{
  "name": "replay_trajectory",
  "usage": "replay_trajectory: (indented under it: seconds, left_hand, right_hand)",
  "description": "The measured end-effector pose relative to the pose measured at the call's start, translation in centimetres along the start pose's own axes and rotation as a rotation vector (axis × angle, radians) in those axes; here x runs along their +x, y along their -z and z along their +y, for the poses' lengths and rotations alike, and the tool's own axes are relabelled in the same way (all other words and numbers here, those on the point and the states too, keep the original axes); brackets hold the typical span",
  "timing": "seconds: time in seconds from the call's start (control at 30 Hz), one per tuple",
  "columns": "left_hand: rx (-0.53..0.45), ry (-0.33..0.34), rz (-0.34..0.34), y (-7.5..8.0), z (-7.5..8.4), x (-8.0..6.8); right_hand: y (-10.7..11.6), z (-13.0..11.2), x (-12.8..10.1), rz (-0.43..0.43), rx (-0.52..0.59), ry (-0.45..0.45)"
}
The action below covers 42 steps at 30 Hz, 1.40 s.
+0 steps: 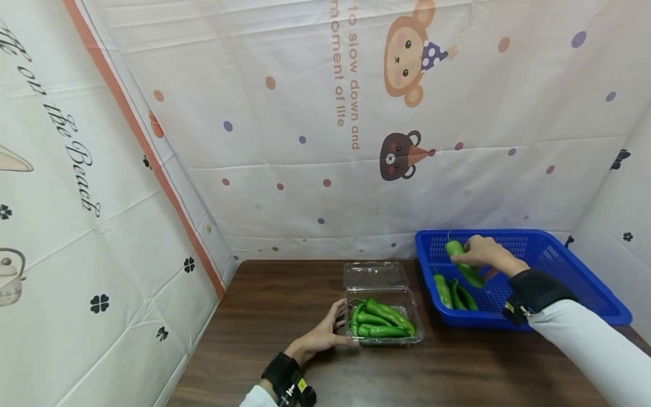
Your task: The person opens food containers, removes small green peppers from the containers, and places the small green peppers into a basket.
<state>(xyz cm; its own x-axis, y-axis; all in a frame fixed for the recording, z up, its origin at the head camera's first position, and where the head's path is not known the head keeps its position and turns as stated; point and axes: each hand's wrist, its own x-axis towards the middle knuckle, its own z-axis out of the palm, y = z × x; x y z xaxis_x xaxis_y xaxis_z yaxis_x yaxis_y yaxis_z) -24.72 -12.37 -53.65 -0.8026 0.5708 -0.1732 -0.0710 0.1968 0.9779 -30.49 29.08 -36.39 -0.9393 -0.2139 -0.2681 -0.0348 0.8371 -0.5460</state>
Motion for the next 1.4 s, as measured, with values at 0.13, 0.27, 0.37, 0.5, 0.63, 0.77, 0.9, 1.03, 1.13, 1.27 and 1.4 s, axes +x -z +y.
replay_trajectory:
  seconds: [0.13,0.27,0.37,0.5,0.63,0.77,0.9,1.03,1.13,1.27,1.4]
  left_hand:
    - [0.002,-0.002,0.012,0.2,0.0,-0.1]
    - [-0.003,0.006,0.02,0.2,-0.3,0.0]
    - [-0.009,0.012,0.015,-0.2,-0.4,0.3]
    - [-0.005,0.02,0.004,-0.6,-0.4,0.5]
    - [0.005,0.033,0.015,-0.5,-0.2,0.2]
    - [0.015,0.04,0.021,-0.1,0.2,0.0]
    - [0.027,0.02,0.018,0.0,0.3,0.4]
    - [0.066,0.002,0.03,-0.1,0.2,0.6]
    - [0.118,-0.011,0.041,-0.4,0.1,0.7]
    - [0.183,-0.026,0.073,-0.6,-0.2,0.5]
    - [0.217,-0.01,0.104,-0.6,-0.4,0.6]
  right_hand:
    - [-0.6,-0.2,1.2,-0.073,0.004,-0.093]
    - [-1.7,0.3,1.9,-0.132,-0.015,-0.149]
    - [-2.4,1.1,1.9,-0.156,0.021,-0.171]
    - [-3.2,1.9,1.8,-0.162,0.035,-0.197]
    - [-3.8,1.7,2.5,-0.17,-0.043,-0.2]
    - [-4.2,1.1,3.0,-0.175,-0.11,-0.187]
    - [-4.3,1.0,2.9,-0.132,-0.141,-0.177]
    - [-4.6,1.1,2.6,-0.113,-0.174,-0.163]
    - [-5.0,1.3,2.3,-0.118,-0.181,-0.144]
    - [-5.6,1.2,1.9,-0.128,-0.141,-0.115]
    - [-5.7,1.4,2.0,-0.135,-0.135,-0.116]
